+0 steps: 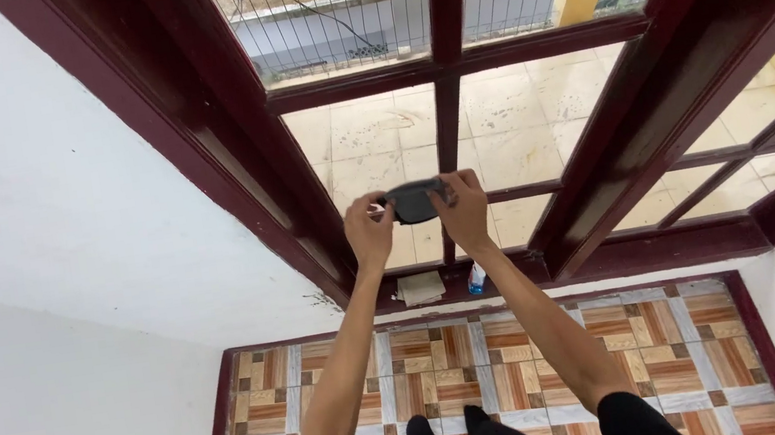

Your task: Cleaning multiple panes of a window using a spray bottle and a cloth.

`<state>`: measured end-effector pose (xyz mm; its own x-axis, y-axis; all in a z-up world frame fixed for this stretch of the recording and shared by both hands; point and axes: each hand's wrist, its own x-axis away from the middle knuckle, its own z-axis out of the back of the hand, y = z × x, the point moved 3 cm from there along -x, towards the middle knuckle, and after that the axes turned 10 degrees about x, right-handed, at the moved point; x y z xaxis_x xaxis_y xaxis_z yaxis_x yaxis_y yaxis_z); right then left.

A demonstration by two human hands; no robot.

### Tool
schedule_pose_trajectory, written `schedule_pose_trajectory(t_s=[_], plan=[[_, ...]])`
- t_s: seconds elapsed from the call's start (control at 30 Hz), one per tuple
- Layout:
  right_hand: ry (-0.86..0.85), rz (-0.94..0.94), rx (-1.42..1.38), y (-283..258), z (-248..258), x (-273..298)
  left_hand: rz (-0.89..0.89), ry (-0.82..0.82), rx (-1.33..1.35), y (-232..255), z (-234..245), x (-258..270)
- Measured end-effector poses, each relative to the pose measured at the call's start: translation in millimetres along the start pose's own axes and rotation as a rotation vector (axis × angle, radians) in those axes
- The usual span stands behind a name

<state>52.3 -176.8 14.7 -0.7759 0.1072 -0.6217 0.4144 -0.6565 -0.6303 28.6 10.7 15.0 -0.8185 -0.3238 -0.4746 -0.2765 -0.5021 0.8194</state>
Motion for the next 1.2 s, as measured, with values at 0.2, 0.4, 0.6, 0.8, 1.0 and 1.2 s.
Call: schedule_pose_trajectory(t_s=[0.2,0.4,0.6,0.8,1.0,1.2], plan=[[0.056,0.086,-0.030,-5,-17,-20,-0.034,0.054,-0.047,4,11,-19],[0.241,0.048,-0.058,-29,-34,-33,-0.050,0.093,-0.047,8,16,-44],[0.403,0.043,-0.073,-47,-56,-42,-0.091,0.039,-0.015,0,23,-74],[0.379,0.164,-0.048,-70,-85,-49,-0.071,-0.073,0.113,-2,36,-101],[0.261,0.366,0.176,-82,-98,-61,-0.119,-0.092,0.096,-3,34,-124],[0.231,0.578,0.646,-37,-114,-75,-0.102,-0.100,0.033,-8,30,-132]])
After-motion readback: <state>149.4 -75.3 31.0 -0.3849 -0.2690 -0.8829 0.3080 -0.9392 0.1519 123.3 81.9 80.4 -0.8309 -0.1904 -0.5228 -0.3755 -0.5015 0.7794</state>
